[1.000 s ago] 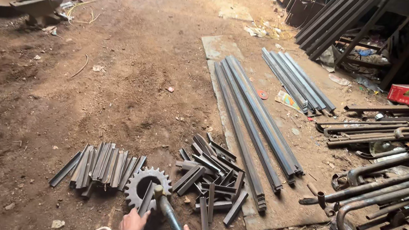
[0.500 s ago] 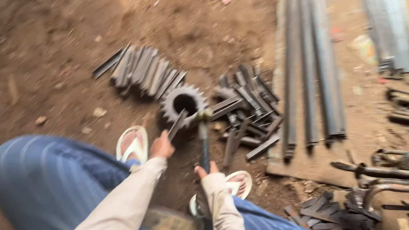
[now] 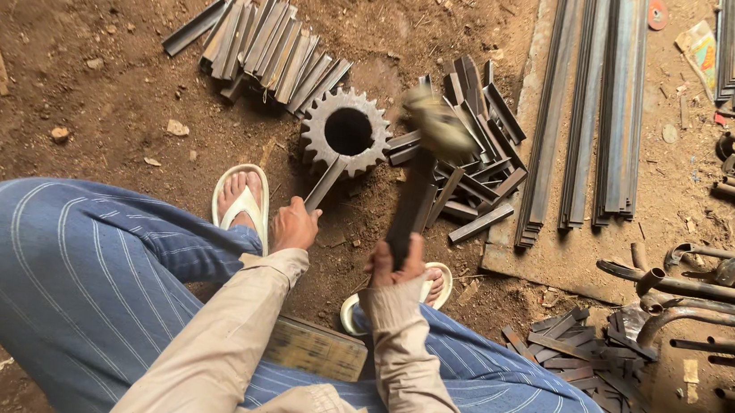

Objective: The person sits on the ground and repeatedly hammers a metal gear with a sledgehammer. They adjust the gear's position between strikes and work among scattered metal pieces.

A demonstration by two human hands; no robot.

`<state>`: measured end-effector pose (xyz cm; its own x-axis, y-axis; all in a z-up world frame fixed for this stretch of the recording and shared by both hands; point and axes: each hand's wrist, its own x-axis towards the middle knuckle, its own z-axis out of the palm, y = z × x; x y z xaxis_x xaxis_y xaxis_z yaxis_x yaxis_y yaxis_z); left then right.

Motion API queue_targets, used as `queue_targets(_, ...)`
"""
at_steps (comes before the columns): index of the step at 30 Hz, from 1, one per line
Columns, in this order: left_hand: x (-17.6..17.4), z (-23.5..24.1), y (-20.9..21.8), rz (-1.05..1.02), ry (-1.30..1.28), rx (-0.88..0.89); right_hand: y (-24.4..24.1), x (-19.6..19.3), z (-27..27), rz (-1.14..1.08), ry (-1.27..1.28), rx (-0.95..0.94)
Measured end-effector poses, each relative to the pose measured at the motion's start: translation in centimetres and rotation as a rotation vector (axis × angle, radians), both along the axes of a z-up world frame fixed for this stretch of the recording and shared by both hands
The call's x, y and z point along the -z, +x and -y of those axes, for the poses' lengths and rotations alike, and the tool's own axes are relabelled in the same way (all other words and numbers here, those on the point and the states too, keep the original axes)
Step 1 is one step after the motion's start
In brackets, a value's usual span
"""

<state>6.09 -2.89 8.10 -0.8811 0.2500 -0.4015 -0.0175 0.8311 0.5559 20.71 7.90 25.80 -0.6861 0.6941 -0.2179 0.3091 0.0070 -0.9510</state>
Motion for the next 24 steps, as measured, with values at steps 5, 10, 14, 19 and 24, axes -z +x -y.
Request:
queue_targets(5,0.5,0.2,0.3,-0.040,0.010,0.047,-0.6,1.1,2.0,-0.661,-0.069,0.000)
queue_targets(10,1.5,-0.1,0.3,-0.041,0.010,0.001,-1.8,3.4,1.8,0.435,0.480,-0.166)
queue_targets(14,2.2,-0.1,-0.6,0.034,0.019,0.033,-1.4,0.4,1.4,0.305,-0.348,0.123)
queue_targets(19,1.2,-0.2,-0.8,0.059,0.078,0.061,-1.1,-4.7,1.3,-0.126,-0.090,0.158)
queue_targets(24,-1.6,-0.5,-1.7,0.147,0.094,-0.063,-1.0,-6.8,-0.1,-0.569,0.069,0.104)
